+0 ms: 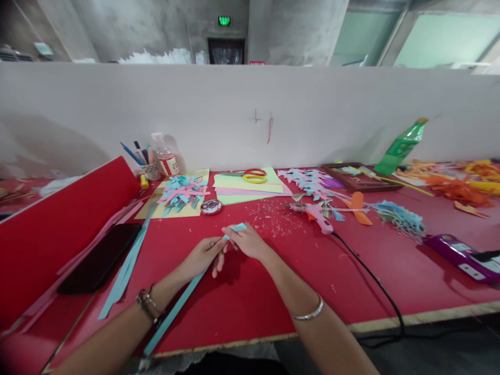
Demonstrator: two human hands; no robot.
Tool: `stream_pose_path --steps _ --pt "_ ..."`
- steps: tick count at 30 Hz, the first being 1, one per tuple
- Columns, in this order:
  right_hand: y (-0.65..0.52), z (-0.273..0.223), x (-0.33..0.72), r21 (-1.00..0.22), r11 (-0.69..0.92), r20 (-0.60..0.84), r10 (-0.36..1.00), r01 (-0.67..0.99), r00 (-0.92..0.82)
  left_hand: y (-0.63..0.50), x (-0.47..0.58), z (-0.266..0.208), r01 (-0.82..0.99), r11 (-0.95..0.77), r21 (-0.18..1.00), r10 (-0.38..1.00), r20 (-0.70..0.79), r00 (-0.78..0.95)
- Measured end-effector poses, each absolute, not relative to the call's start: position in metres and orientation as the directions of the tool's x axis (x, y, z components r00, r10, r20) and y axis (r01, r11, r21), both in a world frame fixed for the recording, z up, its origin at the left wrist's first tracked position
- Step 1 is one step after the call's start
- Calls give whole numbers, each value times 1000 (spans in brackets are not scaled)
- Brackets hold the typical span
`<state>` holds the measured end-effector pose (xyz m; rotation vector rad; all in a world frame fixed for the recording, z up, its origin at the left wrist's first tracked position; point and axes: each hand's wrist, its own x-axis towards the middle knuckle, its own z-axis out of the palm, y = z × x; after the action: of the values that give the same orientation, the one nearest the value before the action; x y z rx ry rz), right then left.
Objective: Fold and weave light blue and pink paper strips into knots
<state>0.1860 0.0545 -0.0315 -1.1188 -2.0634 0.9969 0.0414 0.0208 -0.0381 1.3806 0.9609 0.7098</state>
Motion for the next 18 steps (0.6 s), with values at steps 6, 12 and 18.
stream_pose_path --steps 6,12,18 --pt "69 -32 201 -848 315 204 936 427 -285 21 39 -33 177 113 978 862 -185 471" --pt "79 -36 209 -895 269 261 963 356 -71 21 36 -28 236 101 967 847 -208 490" --pt "77 -36 204 -965 204 210 977 168 23 21 33 -27 235 74 969 840 -188 509"
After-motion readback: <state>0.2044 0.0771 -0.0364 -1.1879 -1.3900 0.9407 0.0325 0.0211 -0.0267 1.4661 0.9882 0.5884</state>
